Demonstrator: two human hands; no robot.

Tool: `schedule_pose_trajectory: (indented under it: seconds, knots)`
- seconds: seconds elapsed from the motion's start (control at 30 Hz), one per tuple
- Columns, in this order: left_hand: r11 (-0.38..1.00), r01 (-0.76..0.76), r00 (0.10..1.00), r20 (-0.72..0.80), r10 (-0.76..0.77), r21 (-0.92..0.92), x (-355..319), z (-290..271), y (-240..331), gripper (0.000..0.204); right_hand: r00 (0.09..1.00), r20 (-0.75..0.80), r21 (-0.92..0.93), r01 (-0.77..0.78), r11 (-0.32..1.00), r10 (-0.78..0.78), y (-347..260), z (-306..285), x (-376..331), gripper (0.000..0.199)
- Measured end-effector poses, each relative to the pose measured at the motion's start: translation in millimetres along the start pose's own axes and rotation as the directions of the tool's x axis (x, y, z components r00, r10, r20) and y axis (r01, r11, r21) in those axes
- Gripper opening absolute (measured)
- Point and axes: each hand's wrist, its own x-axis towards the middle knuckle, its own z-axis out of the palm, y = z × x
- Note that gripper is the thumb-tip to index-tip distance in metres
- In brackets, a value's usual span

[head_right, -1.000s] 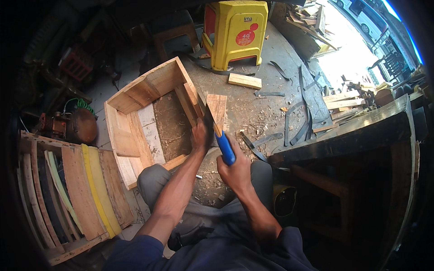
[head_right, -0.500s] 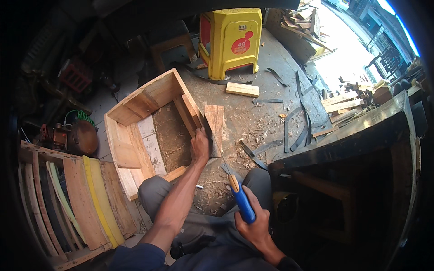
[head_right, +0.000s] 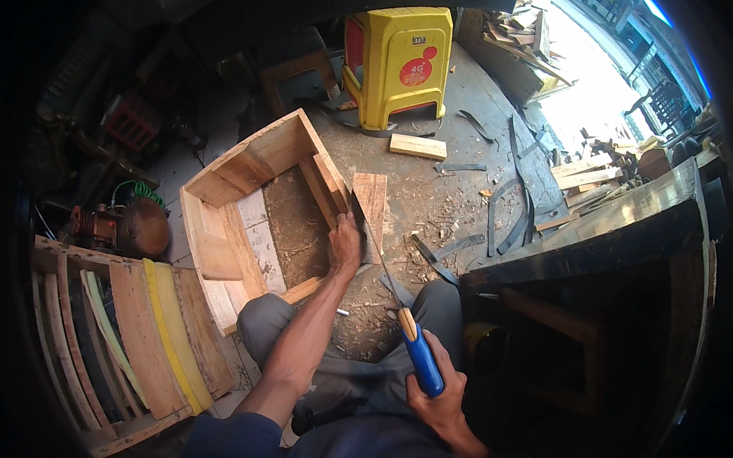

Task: The person saws a wooden plank to fit a wooden box, then uses a hammer to nail the plank into place. The person flips the box over to secure the nails from the other side.

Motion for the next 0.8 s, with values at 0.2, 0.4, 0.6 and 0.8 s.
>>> schedule_pose_trajectory:
  seconds: [0.2,0.4,0.6,0.8]
  knots:
    - [0.981,-0.168,0.981,0.08,0.176,-0.101,3.0,20.9,-10.6,0.038,0.996,-0.088,-0.122,-0.022,0.992,0.011,35.6,115.7,213.8,0.055]
    - [0.999,0.043,0.999,0.034,-0.042,-0.013,13.3,8.9,-11.8,0.039,0.999,0.019,0.027,0.028,0.999,-0.029,7.0,30.5,56.4,0.065]
    - [0.995,-0.095,0.995,0.031,0.094,0.008,1.5,19.5,1.6,0.026,0.996,-0.057,0.017,-0.068,0.998,0.069,26.8,80.4,142.7,0.055]
    - [0.993,-0.114,0.993,-0.02,0.115,0.033,22.2,0.1,-1.0,0.035,0.999,-0.006,0.063,0.039,0.997,-0.038,18.9,49.3,66.4,0.065]
